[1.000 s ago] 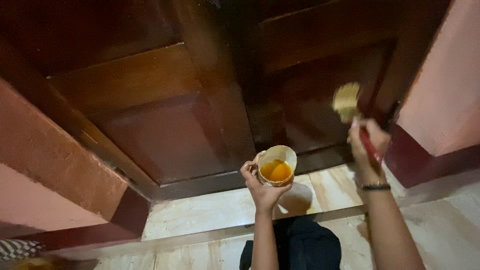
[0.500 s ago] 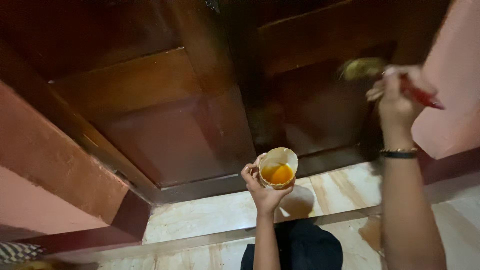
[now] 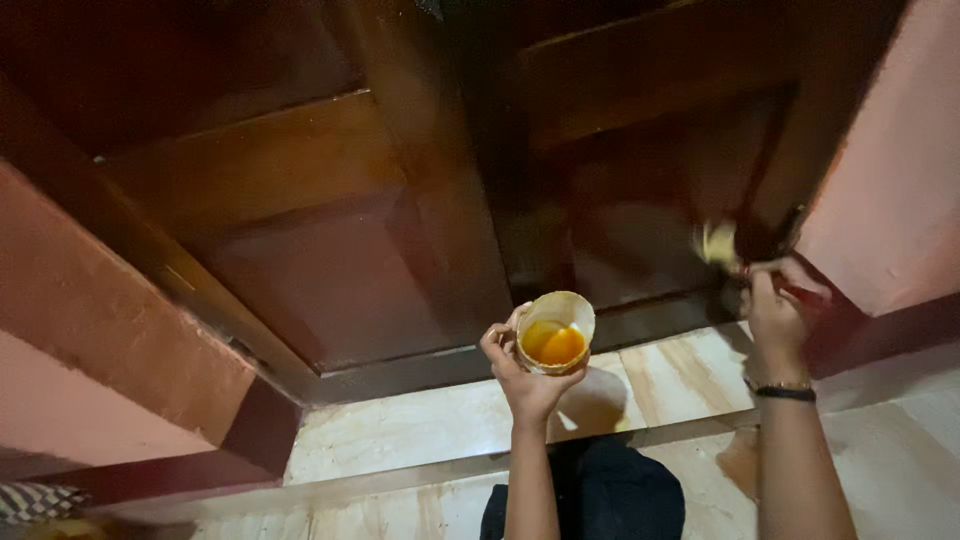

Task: The person paints the lower section of a dark brown wooden door using a paintbrush and a small container of orange-brown liquid. They repeatedly dip the brush into the container and apply the liquid to the door's bottom edge and adjacent frame.

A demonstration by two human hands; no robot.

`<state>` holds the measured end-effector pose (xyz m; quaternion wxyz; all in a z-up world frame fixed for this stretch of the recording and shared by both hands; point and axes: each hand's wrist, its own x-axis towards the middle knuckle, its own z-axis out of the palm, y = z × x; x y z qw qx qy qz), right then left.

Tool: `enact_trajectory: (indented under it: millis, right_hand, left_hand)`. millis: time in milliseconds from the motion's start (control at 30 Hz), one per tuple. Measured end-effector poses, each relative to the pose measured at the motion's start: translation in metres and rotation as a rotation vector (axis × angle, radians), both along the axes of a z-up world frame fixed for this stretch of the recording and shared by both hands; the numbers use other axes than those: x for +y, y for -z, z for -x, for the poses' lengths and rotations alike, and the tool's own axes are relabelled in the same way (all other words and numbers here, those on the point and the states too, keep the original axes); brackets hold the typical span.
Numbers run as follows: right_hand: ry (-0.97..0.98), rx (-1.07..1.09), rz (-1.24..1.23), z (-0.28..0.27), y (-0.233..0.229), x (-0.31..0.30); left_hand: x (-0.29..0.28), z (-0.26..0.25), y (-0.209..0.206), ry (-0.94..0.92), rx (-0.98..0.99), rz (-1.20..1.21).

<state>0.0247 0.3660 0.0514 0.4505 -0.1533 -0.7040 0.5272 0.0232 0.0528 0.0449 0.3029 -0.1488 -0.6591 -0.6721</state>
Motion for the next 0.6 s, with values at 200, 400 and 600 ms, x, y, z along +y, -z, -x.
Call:
enact_trajectory:
  millis: [200,400,600]
  right_hand:
    - [-0.12,0.259,0.081,0.046,0.003,0.031]
    - [-0.128,0.673,-0.014,0.086,-0.102,0.076]
    - [-0.301,0.796,0.191,0.073,-0.061,0.069]
  left_hand:
    - [0.0,0.001,0.004,-0.005,-0.062,0.011]
    - [-0.005,0.008,0.017,-0.051,-0.033,0.068]
    - [-0.003,0.011,0.022,-0.032,0.016,0.067]
